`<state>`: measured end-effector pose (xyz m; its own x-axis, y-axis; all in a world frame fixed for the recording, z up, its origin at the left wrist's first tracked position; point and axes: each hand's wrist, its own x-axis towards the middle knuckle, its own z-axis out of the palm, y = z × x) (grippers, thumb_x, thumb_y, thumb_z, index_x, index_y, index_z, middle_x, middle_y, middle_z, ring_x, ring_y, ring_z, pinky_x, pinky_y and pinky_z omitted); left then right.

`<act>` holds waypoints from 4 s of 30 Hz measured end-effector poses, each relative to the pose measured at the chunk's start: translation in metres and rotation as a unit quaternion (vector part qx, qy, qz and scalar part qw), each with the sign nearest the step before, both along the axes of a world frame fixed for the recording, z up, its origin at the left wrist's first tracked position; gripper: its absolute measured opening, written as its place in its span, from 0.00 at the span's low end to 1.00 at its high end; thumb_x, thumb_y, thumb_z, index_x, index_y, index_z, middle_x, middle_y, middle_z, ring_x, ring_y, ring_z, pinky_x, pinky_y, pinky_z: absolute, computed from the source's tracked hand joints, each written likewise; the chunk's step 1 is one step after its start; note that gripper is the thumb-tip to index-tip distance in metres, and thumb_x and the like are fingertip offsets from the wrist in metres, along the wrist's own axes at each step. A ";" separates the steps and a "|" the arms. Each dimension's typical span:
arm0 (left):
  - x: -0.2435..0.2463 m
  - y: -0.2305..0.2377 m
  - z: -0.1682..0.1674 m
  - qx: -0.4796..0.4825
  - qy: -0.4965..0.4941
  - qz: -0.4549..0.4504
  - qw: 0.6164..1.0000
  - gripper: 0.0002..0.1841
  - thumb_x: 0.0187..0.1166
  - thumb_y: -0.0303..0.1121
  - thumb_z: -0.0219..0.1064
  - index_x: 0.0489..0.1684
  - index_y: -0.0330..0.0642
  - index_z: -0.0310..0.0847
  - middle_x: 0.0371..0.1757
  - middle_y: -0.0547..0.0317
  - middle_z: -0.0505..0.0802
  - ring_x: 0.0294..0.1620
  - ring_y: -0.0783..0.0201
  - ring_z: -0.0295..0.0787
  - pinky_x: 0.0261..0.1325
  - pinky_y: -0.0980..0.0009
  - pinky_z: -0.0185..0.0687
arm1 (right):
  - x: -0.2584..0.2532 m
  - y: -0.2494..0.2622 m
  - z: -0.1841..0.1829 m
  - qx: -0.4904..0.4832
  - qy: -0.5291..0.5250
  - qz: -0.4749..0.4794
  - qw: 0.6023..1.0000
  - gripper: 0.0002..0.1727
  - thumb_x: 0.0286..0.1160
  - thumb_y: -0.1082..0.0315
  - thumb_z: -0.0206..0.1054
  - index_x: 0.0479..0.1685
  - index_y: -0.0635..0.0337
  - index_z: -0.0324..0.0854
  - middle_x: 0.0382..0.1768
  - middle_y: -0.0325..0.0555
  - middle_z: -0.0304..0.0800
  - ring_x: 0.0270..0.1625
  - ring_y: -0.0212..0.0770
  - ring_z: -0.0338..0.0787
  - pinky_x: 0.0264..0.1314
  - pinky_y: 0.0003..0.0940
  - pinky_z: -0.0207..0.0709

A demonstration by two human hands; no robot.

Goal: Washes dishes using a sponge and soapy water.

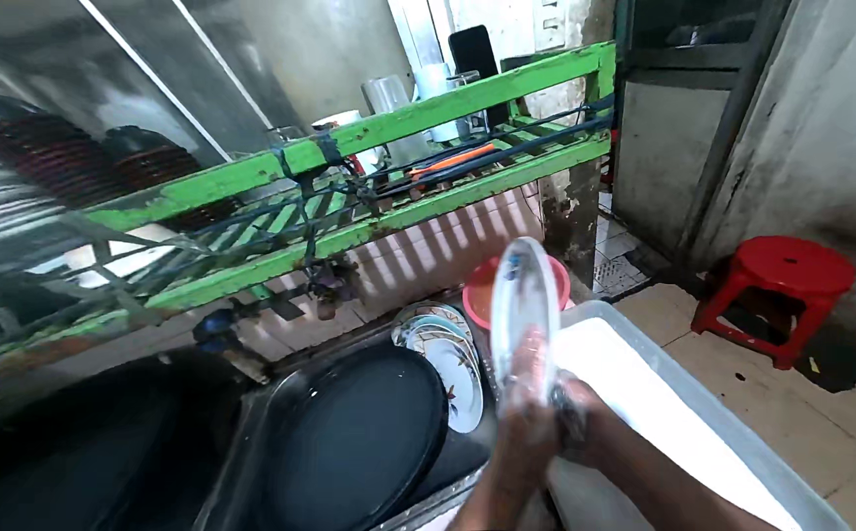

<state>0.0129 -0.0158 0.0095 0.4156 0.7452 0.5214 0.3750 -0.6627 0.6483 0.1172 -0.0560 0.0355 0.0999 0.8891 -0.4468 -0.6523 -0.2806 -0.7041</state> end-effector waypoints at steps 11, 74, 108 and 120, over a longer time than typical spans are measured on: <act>-0.039 0.093 -0.019 -0.151 0.224 0.116 0.956 0.25 0.85 0.21 0.52 0.82 0.37 0.73 0.81 0.42 0.80 0.82 0.48 0.76 0.85 0.52 0.67 | 0.095 -0.027 -0.060 -0.217 -0.651 0.291 0.667 0.29 0.90 0.51 0.53 0.79 0.63 0.70 0.67 0.67 0.84 0.71 0.66 0.85 0.71 0.67 0.76; 0.058 0.080 -0.014 -0.352 0.294 -0.010 0.889 0.19 0.88 0.35 0.59 0.71 0.37 0.80 0.66 0.42 0.88 0.68 0.51 0.85 0.74 0.52 0.76 | 0.108 -0.035 -0.080 -0.113 -0.604 0.138 0.777 0.25 0.90 0.52 0.54 0.73 0.60 0.78 0.69 0.61 0.84 0.74 0.59 0.83 0.77 0.61 0.72; -0.004 -0.041 0.036 -0.475 -0.134 -0.108 0.863 0.42 0.67 0.07 0.54 0.91 0.31 0.50 0.82 0.41 0.74 0.74 0.65 0.78 0.73 0.68 0.78 | 0.078 0.033 -0.041 0.003 -0.536 -0.156 0.830 0.27 0.85 0.52 0.65 0.70 0.66 0.79 0.56 0.65 0.90 0.61 0.61 0.90 0.67 0.66 0.78; -0.013 -0.035 0.063 -0.618 -0.160 -0.074 0.766 0.28 0.70 0.16 0.58 0.73 0.37 0.64 0.43 0.54 0.91 0.40 0.65 0.92 0.44 0.64 0.91 | 0.060 0.023 -0.018 0.052 -0.565 -0.114 0.815 0.24 0.81 0.52 0.67 0.67 0.59 0.82 0.51 0.59 0.92 0.53 0.57 0.92 0.59 0.64 0.83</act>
